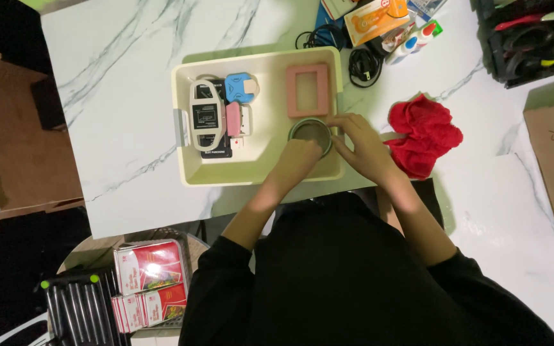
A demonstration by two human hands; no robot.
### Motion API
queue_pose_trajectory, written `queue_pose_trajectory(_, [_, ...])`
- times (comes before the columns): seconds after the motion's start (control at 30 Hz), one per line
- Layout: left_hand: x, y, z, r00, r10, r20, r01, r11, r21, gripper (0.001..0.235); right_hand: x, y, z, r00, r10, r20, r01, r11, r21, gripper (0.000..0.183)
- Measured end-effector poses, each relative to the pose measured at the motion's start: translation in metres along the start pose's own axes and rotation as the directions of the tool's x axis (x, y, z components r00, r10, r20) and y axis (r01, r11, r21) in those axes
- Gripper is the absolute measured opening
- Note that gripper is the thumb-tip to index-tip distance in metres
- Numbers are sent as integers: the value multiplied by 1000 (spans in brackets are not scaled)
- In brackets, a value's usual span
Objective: Organizing various office and household items into a plastic tray.
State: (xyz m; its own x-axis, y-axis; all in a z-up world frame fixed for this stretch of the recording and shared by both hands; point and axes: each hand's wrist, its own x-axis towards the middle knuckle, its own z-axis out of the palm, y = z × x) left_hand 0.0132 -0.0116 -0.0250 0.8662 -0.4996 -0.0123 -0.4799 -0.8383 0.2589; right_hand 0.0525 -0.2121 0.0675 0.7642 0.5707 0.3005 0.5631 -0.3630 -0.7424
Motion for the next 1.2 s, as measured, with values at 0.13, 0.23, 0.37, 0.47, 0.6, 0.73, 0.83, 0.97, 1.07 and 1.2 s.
queue_pose_trajectory(0.13, [3,7,-12,1000,7,26,-6,999,-54,12,2,0,3,999,11,32,-9,999,-36,28])
queue_pose_trajectory(0.23, [2,15,-29,999,39,-12,-39,999,-24,30,7,-2,4,998,-3,56,6,999,-47,28])
queue_pose_trajectory(0.37, [-13,24,-77,985,7,-170,-36,985,-167,45,18,-5,6,998,-54,29,57,990,-131,28])
queue_pose_trajectory(0.47, [-24,19,-91,939,-151,-308,45,944,-326,46,29,-9,10,998,-62,28,66,980,-189,28])
queue_pose_trajectory(0.6, [-33,2,-58,805,-489,-336,300,824,-481,43,39,3,31,993,-75,92,99,948,-303,34])
queue_pose_trajectory(0.73, [-26,2,-49,789,-597,-144,459,729,-507,43,44,47,71,970,142,199,-1,815,-580,12])
queue_pose_trajectory(0.83, [-21,3,-32,790,-610,-66,513,716,-473,38,52,50,73,975,95,202,59,762,-645,7])
queue_pose_trajectory(0.97, [-15,3,-26,779,-613,-132,537,760,-366,33,55,58,80,964,167,209,21,731,-682,10])
queue_pose_trajectory(1.07, [-14,2,-26,782,-613,-114,555,768,-320,31,57,58,78,958,181,222,16,739,-673,12])
queue_pose_trajectory(1.2, [-15,-4,-22,795,-596,-109,538,777,-326,28,56,58,77,965,150,216,31,750,-660,13])
